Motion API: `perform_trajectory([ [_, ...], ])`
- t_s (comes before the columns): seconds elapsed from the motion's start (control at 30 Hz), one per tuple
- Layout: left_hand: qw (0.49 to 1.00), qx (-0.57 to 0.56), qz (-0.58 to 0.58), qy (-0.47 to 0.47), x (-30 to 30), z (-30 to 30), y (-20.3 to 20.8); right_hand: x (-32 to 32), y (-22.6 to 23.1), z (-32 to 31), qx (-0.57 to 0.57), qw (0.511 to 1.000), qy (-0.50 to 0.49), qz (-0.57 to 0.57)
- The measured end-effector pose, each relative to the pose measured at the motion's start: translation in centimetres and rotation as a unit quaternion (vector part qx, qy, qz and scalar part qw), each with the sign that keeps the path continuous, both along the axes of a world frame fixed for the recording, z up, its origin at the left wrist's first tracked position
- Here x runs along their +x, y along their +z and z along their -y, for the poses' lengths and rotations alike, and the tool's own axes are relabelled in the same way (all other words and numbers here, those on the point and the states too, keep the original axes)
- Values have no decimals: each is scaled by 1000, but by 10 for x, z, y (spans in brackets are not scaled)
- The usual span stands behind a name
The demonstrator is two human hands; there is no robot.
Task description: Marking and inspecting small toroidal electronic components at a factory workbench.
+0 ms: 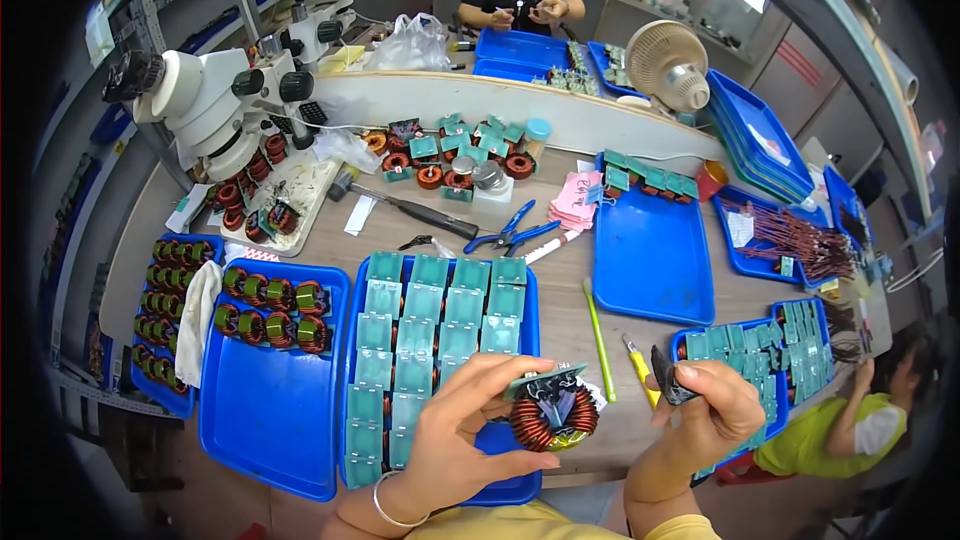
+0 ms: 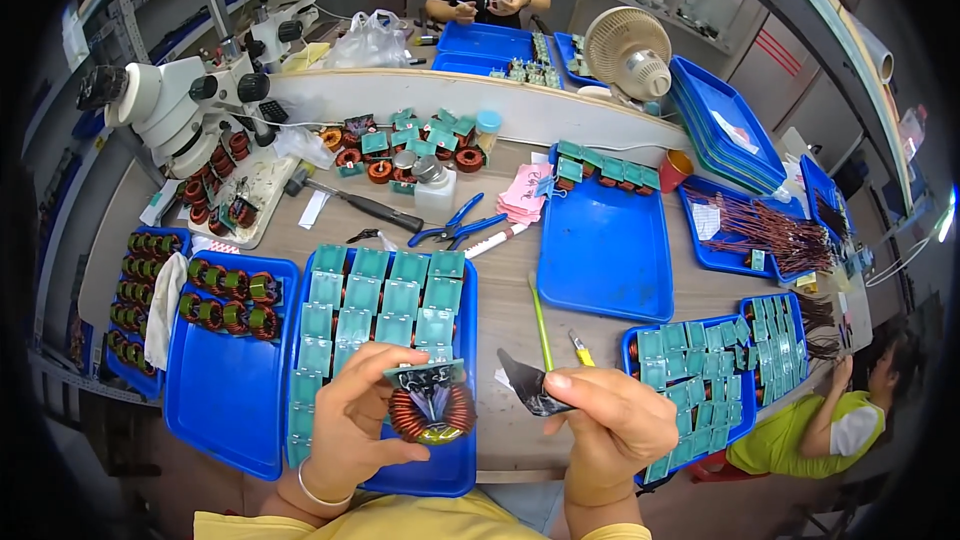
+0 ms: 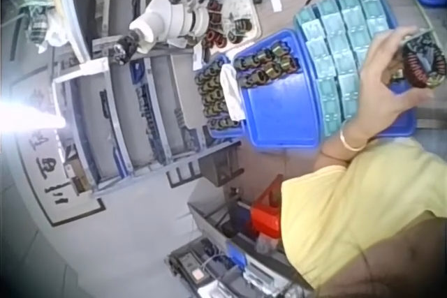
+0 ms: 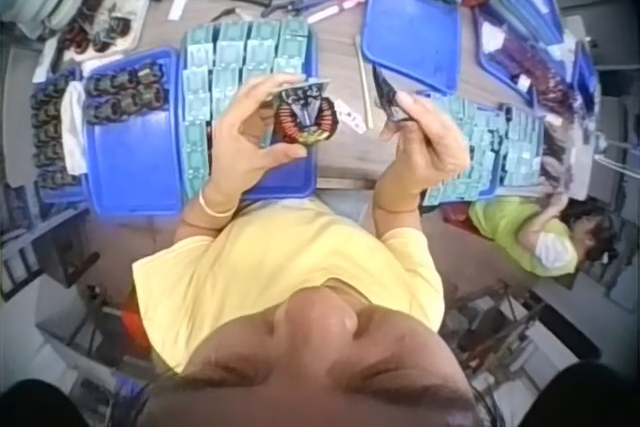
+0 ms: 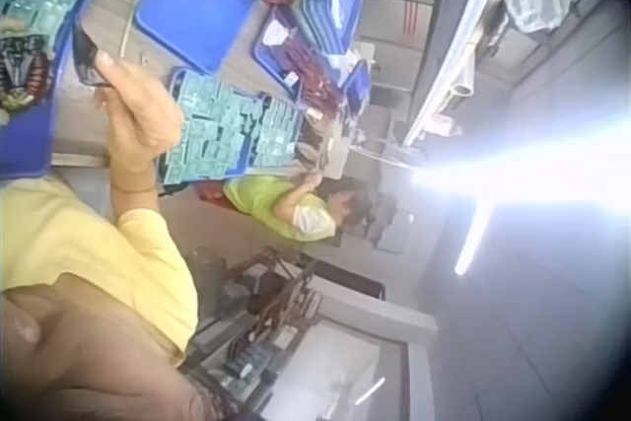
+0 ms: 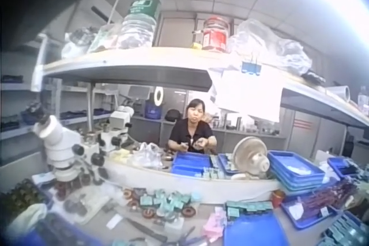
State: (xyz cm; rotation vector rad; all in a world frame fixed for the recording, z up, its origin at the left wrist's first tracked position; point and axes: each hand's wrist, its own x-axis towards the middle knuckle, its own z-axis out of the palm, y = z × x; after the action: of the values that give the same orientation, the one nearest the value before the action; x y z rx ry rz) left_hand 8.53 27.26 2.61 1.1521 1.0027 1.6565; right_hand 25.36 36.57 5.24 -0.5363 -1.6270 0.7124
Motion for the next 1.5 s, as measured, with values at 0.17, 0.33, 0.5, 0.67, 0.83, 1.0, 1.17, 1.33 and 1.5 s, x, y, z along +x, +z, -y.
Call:
perform_trajectory([
  [0.17, 1000, -1, -6, -3, 1, 2, 5, 1, 7, -2, 20, 997, -15, 74],
  [0.33, 1000, -16, -24, -1, 0, 0, 1, -9, 7, 0, -67, 995, -18, 67],
  [0.5, 999, -12, -34, 14, 2, 0, 1, -5, 5, -6, 54, 995, 13, 80],
  [0.67, 993, -42, -106, 32, 1, -8, -8, -5, 0, -12, 44, 994, -18, 96],
  [0.83, 992, -57, -44, 108, 8, -39, -29, -22, -13, -34, 21, 993, -13, 116],
  [1.0, 995, -35, 23, 90, 3, -47, -42, -30, -17, -39, -61, 993, 7, 100],
  [1.17, 995, -9, 67, 73, 5, -45, -37, -23, -16, -37, -27, 995, 23, 89],
  [1.33, 994, -15, 66, 81, 7, -41, -36, -21, -13, -31, 3, 996, 31, 83],
  [1.5, 993, -18, 71, 87, 12, -32, -29, -15, -1, -16, 0, 996, 37, 80],
])
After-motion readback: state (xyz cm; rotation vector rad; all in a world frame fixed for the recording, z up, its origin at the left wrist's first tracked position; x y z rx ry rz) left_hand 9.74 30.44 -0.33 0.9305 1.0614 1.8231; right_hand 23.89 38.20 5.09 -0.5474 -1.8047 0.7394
